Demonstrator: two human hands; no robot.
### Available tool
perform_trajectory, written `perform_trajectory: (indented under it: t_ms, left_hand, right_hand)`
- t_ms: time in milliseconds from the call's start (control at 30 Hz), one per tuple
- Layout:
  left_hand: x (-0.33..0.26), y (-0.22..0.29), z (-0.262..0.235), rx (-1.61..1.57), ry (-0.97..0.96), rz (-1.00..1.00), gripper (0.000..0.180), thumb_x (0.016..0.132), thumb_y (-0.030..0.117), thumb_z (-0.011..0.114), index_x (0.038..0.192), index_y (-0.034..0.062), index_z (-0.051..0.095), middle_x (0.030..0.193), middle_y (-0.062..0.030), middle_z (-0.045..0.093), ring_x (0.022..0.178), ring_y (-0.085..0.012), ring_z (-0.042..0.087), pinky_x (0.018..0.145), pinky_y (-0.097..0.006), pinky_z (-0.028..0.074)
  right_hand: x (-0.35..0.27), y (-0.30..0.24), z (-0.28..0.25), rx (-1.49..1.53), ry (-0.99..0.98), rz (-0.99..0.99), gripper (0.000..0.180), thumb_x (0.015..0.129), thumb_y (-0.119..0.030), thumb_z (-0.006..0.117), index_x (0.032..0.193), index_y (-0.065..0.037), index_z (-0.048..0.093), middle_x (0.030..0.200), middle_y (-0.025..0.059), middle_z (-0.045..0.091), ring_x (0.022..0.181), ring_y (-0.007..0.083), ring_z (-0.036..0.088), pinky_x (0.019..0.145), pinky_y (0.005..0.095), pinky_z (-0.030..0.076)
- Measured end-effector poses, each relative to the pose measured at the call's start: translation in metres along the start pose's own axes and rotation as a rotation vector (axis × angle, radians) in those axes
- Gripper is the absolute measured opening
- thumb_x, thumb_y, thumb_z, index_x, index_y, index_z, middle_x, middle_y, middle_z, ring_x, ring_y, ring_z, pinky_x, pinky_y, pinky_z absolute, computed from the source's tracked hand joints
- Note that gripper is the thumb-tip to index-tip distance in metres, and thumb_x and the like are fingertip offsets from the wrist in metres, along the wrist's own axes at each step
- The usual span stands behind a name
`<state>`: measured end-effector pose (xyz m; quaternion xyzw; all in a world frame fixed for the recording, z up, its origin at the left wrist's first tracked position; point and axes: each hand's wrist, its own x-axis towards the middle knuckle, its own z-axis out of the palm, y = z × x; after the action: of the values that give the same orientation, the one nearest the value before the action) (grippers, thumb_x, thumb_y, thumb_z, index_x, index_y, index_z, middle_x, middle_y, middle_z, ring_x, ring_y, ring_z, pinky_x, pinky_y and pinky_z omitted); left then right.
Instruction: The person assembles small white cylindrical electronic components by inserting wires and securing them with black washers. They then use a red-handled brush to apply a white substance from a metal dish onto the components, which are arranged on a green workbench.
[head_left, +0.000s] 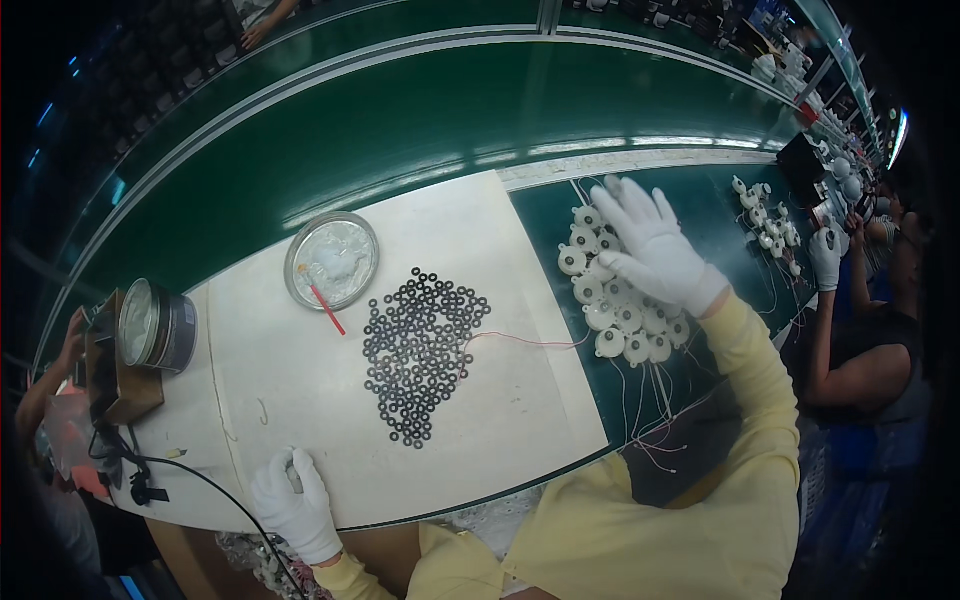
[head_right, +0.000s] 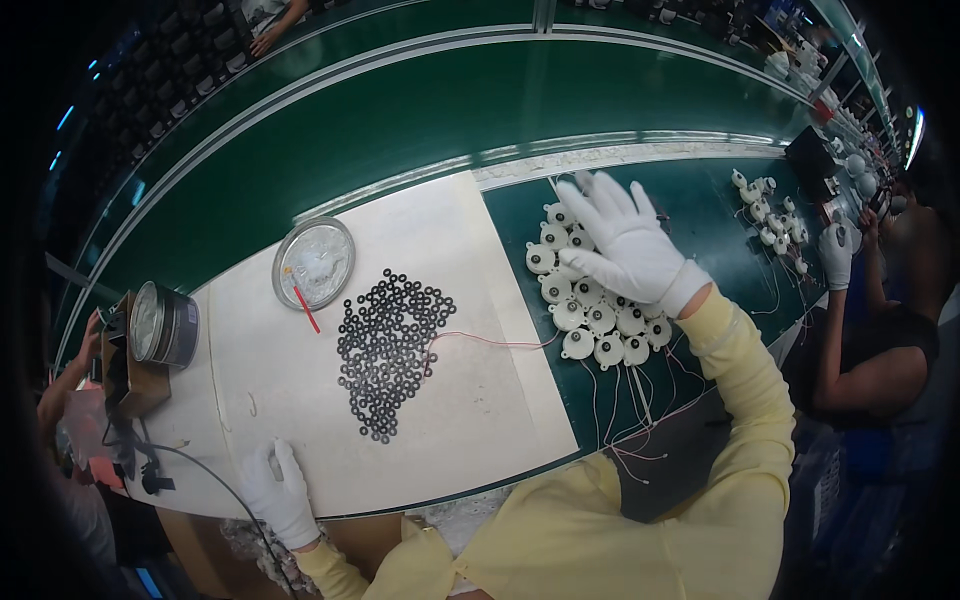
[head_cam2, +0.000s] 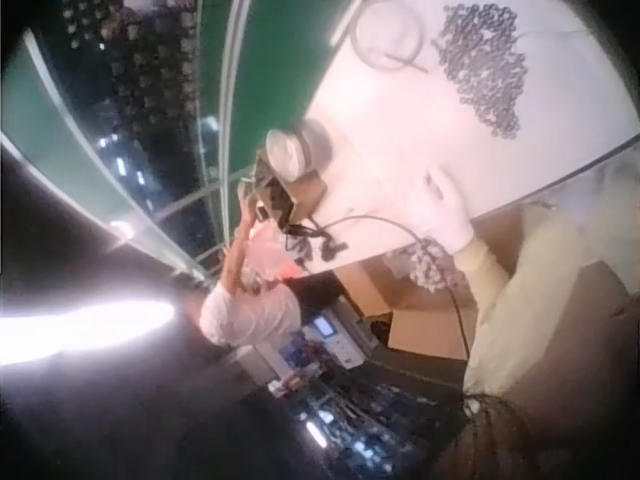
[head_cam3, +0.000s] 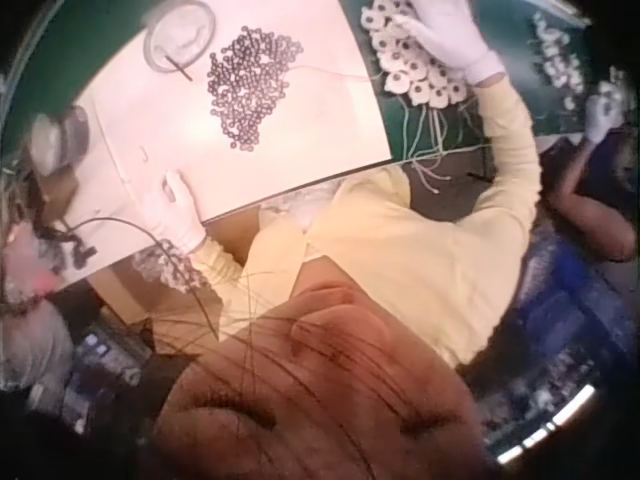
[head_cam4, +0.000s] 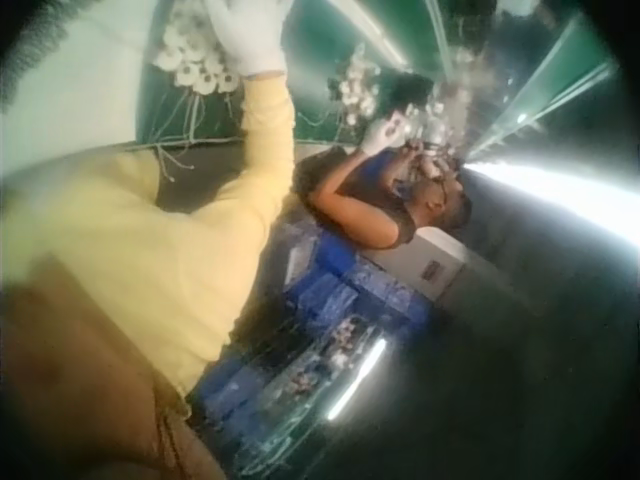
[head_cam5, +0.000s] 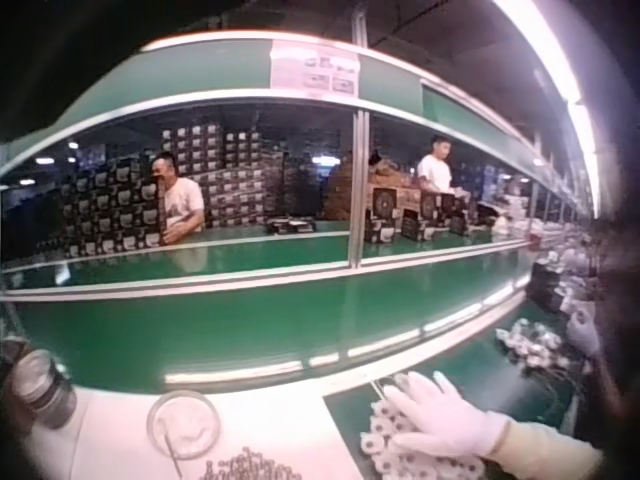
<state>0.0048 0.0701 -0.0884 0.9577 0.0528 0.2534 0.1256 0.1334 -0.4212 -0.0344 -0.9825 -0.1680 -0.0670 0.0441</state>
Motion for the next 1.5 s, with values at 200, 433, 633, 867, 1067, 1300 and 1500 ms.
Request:
perform_trajectory:
  t_ms: [200, 433, 633, 867, 1067, 1300, 1500]
  left_hand:
    - [-0.014, -0.018, -0.006, -0.155, -0.009, 0.002, 0.006, 0.085, 0.010, 0.069, 0.087, 0.0063, 0.066, 0.080, -0.0086, 0.060, 0.076, -0.0290, 0.055, 0.068, -0.040, 0.044]
    - [0.022, 0.027, -0.051, -0.848, -0.205, 0.552, 0.010, 0.082, 0.021, 0.069, 0.082, 0.0109, 0.066, 0.066, -0.0069, 0.057, 0.052, -0.0257, 0.051, 0.050, -0.036, 0.039]
    - [0.017, 0.107, -0.027, -1.134, 0.208, 0.645, 0.025, 0.092, 0.038, 0.062, 0.090, 0.0141, 0.069, 0.109, -0.0089, 0.064, 0.097, -0.0353, 0.056, 0.083, -0.048, 0.048]
    - [0.039, 0.114, -0.026, -0.989, 0.037, 0.384, 0.038, 0.084, 0.023, 0.063, 0.118, 0.0078, 0.058, 0.114, -0.0140, 0.056, 0.109, -0.0376, 0.051, 0.090, -0.049, 0.043]
    - [-0.017, -0.034, -0.105, -0.846, -0.431, -0.089, 0.027, 0.101, 0.016, 0.051, 0.110, -0.0033, 0.068, 0.101, -0.0127, 0.068, 0.096, -0.0229, 0.065, 0.089, -0.034, 0.050]
    - [-0.150, -0.180, -0.084, 0.351, -1.070, -0.871, 0.058, 0.090, 0.059, 0.058, 0.119, 0.0096, 0.068, 0.110, -0.0157, 0.070, 0.107, -0.0263, 0.066, 0.093, -0.038, 0.050]
    - [-0.205, -0.184, -0.029, 0.620, -0.801, -0.835, 0.052, 0.087, 0.054, 0.060, 0.106, 0.0071, 0.071, 0.106, -0.0202, 0.070, 0.099, -0.0352, 0.067, 0.089, -0.046, 0.051]
  right_hand:
    - [-0.008, -0.014, -0.004, -0.054, 0.047, 0.021, 0.078, 0.092, -0.047, 0.053, 0.154, -0.006, 0.027, 0.155, 0.0243, 0.029, 0.146, 0.0397, 0.023, 0.117, 0.0582, 0.009]
    - [-0.019, -0.042, -0.021, 0.215, 0.243, 0.043, 0.075, 0.089, -0.032, 0.054, 0.152, -0.001, 0.030, 0.154, 0.0223, 0.034, 0.143, 0.0353, 0.031, 0.120, 0.0490, 0.017]
    - [0.003, -0.190, -0.013, 1.574, -0.215, -0.182, 0.096, 0.093, -0.076, 0.031, 0.144, 0.004, 0.039, 0.123, 0.0150, 0.056, 0.114, 0.0251, 0.052, 0.102, 0.0393, 0.039]
    - [0.000, -0.240, 0.001, 2.228, -0.568, 0.828, 0.066, 0.100, -0.063, 0.033, 0.104, -0.003, 0.060, 0.081, 0.0093, 0.059, 0.063, 0.0195, 0.055, 0.058, 0.0343, 0.048]
    - [-0.082, -0.178, -0.001, 2.215, -0.991, 0.317, 0.079, 0.098, -0.069, 0.018, 0.046, -0.011, 0.034, 0.033, -0.0012, 0.018, 0.023, 0.0180, 0.015, 0.027, 0.0332, 0.016]
    - [-0.123, -0.167, 0.042, 2.794, -0.580, -0.087, 0.067, 0.104, -0.054, 0.026, 0.056, -0.010, 0.043, 0.035, 0.0004, 0.031, 0.025, 0.0134, 0.019, 0.029, 0.0277, 0.017]
    - [-0.116, -0.178, 0.062, 2.764, -0.559, -0.088, 0.068, 0.104, -0.051, 0.030, 0.052, -0.009, 0.042, 0.035, 0.0026, 0.035, 0.025, 0.0114, 0.024, 0.028, 0.0245, 0.024]
